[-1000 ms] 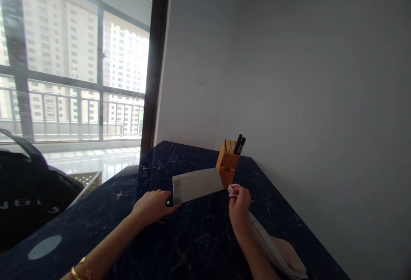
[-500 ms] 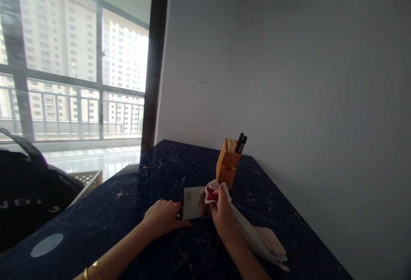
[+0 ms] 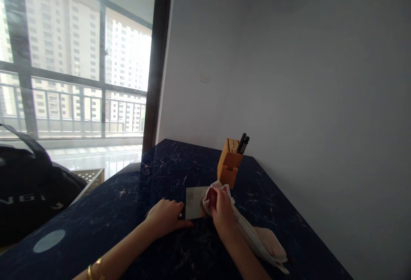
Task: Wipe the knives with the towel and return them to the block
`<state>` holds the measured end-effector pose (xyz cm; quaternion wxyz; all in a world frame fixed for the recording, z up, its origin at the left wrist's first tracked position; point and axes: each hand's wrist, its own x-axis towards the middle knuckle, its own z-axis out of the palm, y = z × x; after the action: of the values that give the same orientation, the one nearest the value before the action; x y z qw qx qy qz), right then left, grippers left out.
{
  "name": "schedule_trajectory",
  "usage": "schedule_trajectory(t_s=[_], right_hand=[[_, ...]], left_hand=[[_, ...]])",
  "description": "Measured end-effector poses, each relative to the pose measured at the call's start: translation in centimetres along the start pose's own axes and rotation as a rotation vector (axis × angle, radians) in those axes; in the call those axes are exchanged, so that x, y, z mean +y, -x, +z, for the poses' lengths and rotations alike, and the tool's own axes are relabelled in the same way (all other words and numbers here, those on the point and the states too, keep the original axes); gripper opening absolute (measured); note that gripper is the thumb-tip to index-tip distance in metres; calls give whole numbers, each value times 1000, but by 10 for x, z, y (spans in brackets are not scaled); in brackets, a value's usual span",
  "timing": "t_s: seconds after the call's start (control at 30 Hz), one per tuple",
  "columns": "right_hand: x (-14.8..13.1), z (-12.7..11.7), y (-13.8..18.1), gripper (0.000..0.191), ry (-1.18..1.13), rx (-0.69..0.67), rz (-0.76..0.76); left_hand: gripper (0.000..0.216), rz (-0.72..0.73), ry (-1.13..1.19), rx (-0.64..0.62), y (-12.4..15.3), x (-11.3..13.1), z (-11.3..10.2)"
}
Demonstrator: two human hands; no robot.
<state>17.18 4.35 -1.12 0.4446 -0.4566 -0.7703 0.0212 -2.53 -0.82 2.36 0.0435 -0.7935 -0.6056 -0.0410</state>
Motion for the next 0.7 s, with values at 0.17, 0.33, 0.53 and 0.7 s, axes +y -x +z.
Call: schedule_trajectory(t_s=[0.17,0.33,0.53,0.7], right_hand=[[-11,0,4,38,-10,-84,23],[-40,4,15,39,-92,-250,-61],[-17,1,3,36,-65,-49,-3],[8,-7,-8,29,10,119,14]], left_hand=[[69,4,-3,29,1,1,0],[58,2,-24,59,2,8,2],[61,17,-46,69,3,24,4],[61,55,-61,76,6,32,4]])
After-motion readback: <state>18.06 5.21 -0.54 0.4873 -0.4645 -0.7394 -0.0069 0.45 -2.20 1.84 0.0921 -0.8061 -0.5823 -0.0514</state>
